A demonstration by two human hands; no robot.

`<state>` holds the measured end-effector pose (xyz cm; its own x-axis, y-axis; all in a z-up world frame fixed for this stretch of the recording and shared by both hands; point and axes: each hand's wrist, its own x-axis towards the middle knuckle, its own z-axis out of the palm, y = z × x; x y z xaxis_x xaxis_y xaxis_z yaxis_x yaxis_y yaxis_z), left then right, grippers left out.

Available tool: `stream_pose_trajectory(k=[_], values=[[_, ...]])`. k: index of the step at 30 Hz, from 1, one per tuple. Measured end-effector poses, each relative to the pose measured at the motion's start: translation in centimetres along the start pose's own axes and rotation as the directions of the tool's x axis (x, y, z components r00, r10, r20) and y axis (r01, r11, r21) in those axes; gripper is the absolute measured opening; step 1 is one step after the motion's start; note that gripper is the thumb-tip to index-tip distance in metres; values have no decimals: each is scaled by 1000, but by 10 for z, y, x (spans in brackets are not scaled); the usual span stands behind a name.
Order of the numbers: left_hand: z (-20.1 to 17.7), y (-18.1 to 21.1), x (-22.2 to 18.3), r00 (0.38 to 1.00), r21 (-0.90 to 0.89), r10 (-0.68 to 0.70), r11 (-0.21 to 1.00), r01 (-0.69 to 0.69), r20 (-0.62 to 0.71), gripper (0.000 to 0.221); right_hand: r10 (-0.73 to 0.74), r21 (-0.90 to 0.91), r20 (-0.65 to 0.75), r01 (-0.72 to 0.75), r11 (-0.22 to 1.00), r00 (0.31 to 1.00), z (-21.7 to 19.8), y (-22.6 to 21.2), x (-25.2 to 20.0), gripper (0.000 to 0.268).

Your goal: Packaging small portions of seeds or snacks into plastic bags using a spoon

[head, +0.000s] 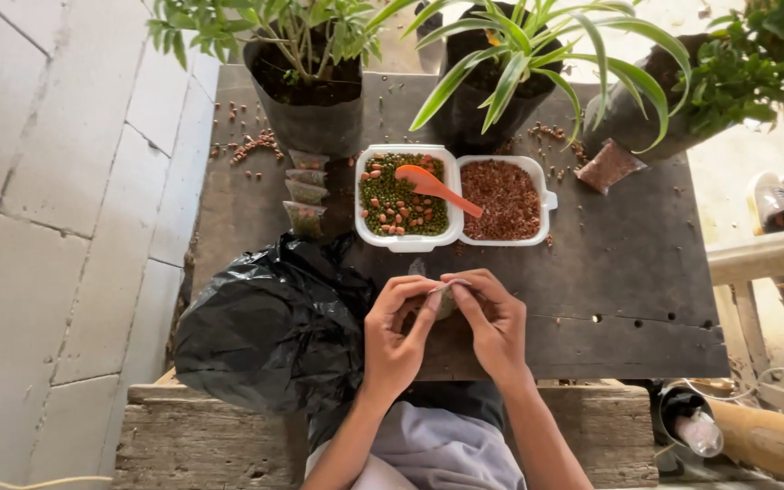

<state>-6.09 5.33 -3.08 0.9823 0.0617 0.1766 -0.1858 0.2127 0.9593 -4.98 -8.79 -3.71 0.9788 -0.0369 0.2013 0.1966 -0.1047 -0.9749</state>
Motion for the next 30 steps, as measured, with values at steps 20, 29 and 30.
stream_pose_trajectory(k=[20, 29, 30], values=[[6, 11, 0, 981, 291, 190, 937, -192, 35, 29, -101, 27, 12, 101, 995, 995, -4, -3, -5, 29], [6, 11, 1, 984, 190, 174, 965, -179, 46, 15, -216, -86, -41, 212, 973, 975, -1, -6, -3, 9], [6, 11, 1, 985, 178, 167, 969, -173, 45, 15, -226, -82, -52, 222, 972, 973, -1, -7, -3, 14]])
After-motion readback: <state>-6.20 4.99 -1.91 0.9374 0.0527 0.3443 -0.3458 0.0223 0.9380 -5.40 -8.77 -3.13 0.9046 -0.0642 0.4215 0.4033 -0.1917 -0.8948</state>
